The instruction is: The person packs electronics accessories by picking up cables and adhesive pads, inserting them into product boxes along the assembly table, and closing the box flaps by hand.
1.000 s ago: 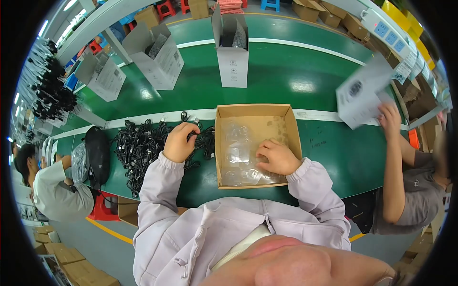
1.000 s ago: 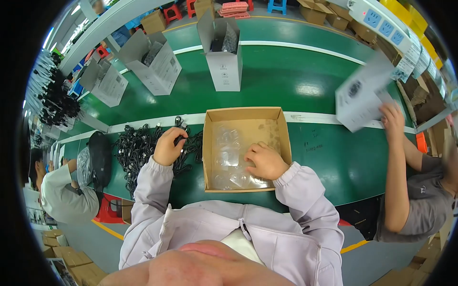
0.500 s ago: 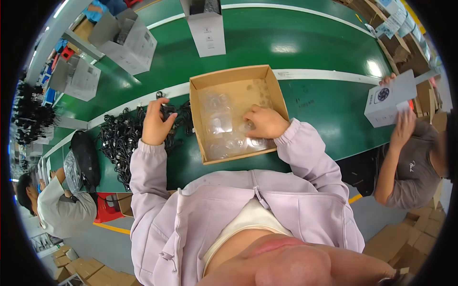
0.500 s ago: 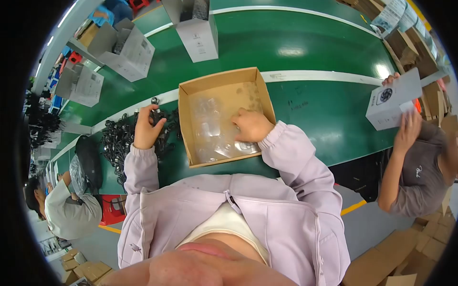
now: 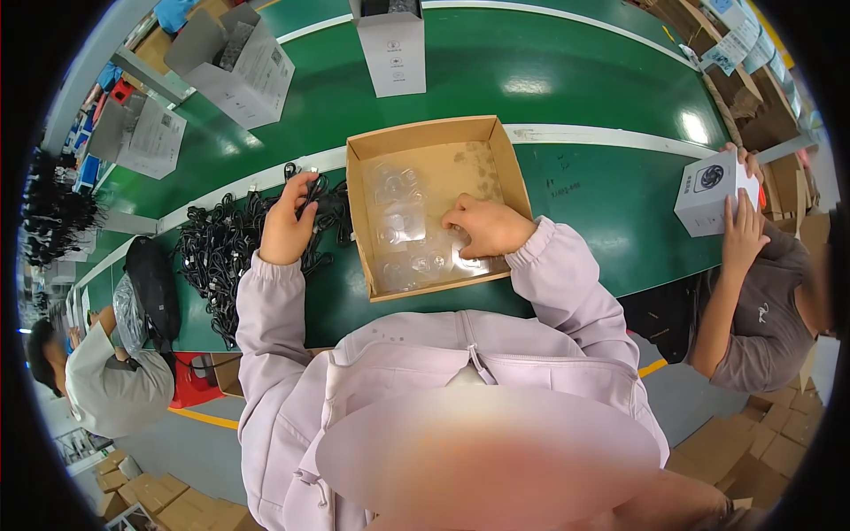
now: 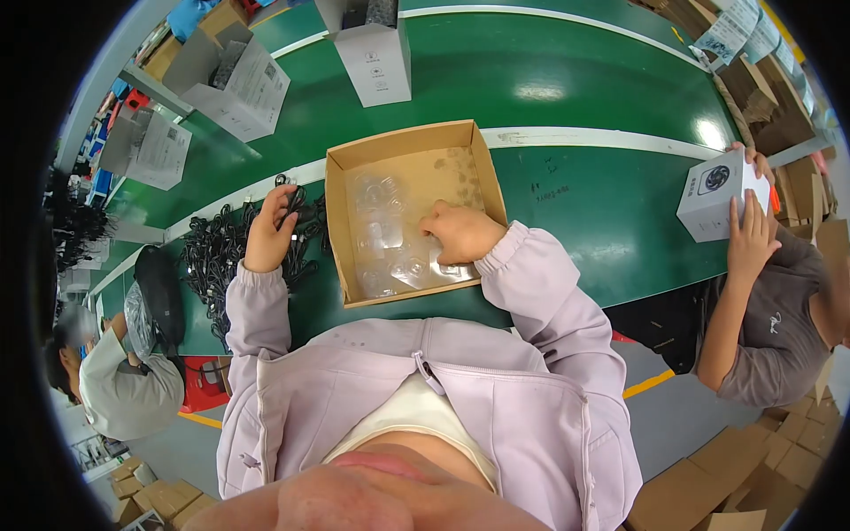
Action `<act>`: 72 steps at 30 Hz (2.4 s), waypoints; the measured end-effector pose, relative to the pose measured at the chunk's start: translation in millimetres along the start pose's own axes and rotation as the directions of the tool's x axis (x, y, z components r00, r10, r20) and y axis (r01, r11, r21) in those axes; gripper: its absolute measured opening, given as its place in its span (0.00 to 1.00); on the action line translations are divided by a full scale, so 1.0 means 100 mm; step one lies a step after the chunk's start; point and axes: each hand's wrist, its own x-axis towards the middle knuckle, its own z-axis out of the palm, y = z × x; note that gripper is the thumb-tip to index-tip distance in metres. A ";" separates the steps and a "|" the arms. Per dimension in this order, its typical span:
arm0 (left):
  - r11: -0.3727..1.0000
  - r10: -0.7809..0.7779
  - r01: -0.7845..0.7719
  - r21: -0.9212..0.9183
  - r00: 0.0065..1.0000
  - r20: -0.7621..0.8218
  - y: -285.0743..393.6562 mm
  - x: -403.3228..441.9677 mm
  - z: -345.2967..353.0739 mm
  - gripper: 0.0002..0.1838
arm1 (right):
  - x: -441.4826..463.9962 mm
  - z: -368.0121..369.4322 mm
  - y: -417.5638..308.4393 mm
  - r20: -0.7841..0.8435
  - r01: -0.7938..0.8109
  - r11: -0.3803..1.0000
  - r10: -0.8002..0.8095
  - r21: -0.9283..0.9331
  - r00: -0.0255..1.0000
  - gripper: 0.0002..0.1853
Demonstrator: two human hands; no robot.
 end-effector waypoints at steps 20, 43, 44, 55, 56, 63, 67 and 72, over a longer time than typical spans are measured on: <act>0.860 -0.281 0.222 -0.459 0.958 -0.063 0.15 0.04 0.02 0.13 | 0.02 -0.02 0.05 -0.136 -0.087 0.992 0.074 -0.095 0.988 0.14; 0.652 0.068 0.458 -0.604 0.759 0.648 0.91 0.18 1.08 0.20 | 0.08 -0.10 0.03 -0.653 -0.022 0.895 0.341 0.446 0.676 0.18; 0.669 0.126 0.427 -0.609 0.742 0.659 0.90 0.18 1.12 0.19 | 0.07 -0.10 0.03 -0.651 -0.007 0.894 0.331 0.448 0.683 0.17; 0.874 0.314 -0.446 -0.194 0.821 -0.477 0.42 1.61 -0.47 0.08 | 0.06 -0.15 -0.07 -0.703 0.066 0.920 0.247 0.386 0.666 0.14; 0.894 0.330 -0.440 -0.088 0.777 -0.536 0.25 1.89 -0.72 0.09 | 0.06 -0.15 -0.07 -0.671 0.030 0.931 0.240 0.364 0.701 0.14; 0.832 0.392 -0.064 0.551 0.772 -0.501 -0.21 2.36 -1.36 0.17 | 0.04 -0.19 -0.10 -0.610 -0.036 0.958 0.210 0.285 0.764 0.15; 0.838 0.283 0.001 0.546 0.854 -0.436 -0.24 2.13 -1.30 0.18 | 0.05 -0.17 -0.12 -0.572 -0.071 0.951 0.239 0.301 0.784 0.16; 0.658 0.243 -0.100 0.747 0.966 -0.084 -0.22 1.96 -1.29 0.20 | 0.05 -0.17 -0.09 -0.547 -0.037 0.963 0.184 0.269 0.817 0.17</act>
